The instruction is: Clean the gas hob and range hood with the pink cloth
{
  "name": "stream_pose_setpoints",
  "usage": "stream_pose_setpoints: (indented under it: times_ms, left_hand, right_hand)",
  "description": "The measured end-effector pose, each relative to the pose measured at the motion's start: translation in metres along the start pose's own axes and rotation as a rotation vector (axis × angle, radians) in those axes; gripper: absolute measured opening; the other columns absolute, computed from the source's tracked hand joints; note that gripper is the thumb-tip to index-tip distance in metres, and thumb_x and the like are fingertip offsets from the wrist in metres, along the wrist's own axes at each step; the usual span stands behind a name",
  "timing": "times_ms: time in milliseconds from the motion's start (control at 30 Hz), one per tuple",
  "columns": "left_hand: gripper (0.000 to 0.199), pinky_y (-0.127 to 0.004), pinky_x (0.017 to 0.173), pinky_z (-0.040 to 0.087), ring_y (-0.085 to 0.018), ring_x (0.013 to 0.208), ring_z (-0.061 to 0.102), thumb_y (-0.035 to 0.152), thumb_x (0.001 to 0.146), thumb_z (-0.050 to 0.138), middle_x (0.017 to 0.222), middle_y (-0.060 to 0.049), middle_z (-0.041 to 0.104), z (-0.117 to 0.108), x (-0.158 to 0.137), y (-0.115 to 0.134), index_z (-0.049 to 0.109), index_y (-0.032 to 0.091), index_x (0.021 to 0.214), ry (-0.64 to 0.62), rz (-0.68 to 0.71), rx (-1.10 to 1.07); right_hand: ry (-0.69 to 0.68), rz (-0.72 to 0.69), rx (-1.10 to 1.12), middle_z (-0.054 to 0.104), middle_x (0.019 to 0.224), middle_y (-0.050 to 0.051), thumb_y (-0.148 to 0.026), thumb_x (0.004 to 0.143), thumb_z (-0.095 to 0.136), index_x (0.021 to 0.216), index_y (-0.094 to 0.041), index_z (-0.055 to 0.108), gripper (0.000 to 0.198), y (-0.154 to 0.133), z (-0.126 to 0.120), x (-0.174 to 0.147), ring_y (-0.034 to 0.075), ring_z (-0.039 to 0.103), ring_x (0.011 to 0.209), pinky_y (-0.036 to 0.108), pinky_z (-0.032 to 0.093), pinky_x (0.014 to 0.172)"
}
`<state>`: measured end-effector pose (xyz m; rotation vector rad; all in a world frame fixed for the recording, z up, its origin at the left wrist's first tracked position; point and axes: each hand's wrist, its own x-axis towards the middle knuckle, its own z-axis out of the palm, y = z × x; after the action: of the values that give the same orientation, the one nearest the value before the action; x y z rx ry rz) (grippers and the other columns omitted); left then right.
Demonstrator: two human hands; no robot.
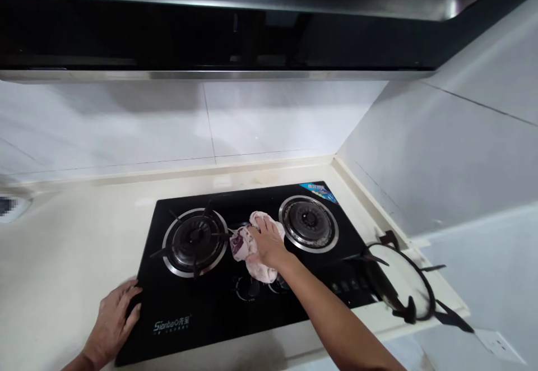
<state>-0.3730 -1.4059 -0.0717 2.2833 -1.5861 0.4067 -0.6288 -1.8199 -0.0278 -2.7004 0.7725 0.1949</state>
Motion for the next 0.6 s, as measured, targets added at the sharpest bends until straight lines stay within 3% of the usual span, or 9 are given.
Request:
stream_pose_setpoints:
  times_ms: [133,267,467,600]
  left_hand:
    - [0.026,-0.046,0.096,0.048,-0.029,0.118,0.06,0.032,0.093,0.05,0.125,-0.011,0.064,0.001,0.001,-0.002,0.057,0.024,0.116,-0.006,0.005,0.001]
    - [0.027,-0.047,0.097,0.048,-0.029,0.118,0.06,0.033,0.093,0.05,0.125,-0.012,0.064,0.001,0.003,-0.002,0.057,0.024,0.117,-0.019,-0.002,-0.005]
    - [0.027,-0.048,0.098,0.047,-0.03,0.118,0.059,0.034,0.093,0.049,0.125,-0.013,0.062,0.002,0.004,-0.001,0.056,0.022,0.117,-0.023,0.001,-0.024]
    - [0.026,-0.049,0.097,0.047,-0.031,0.118,0.058,0.033,0.094,0.048,0.124,-0.013,0.061,0.004,0.004,-0.002,0.056,0.022,0.116,-0.031,0.011,-0.027]
  right_hand:
    - [0.076,-0.083,0.045,0.035,0.16,0.012,-0.038,0.077,0.076,0.14,-0.025,0.057,0.067,0.029,-0.004,-0.023,0.034,0.023,0.15,0.051,0.021,0.121]
    - [0.168,-0.136,0.073,0.044,0.155,0.011,-0.019,0.076,0.064,0.137,-0.022,0.06,0.062,0.065,0.001,-0.049,0.03,0.029,0.149,0.049,0.022,0.124]
    - [0.22,-0.036,0.094,0.044,0.155,0.01,-0.023,0.076,0.055,0.138,-0.018,0.058,0.063,0.103,0.028,-0.112,0.028,0.028,0.15,0.05,0.024,0.124]
    - [0.272,0.034,0.114,0.046,0.153,0.014,-0.026,0.074,0.056,0.136,-0.012,0.059,0.064,0.102,0.05,-0.15,0.029,0.032,0.147,0.045,0.027,0.123]
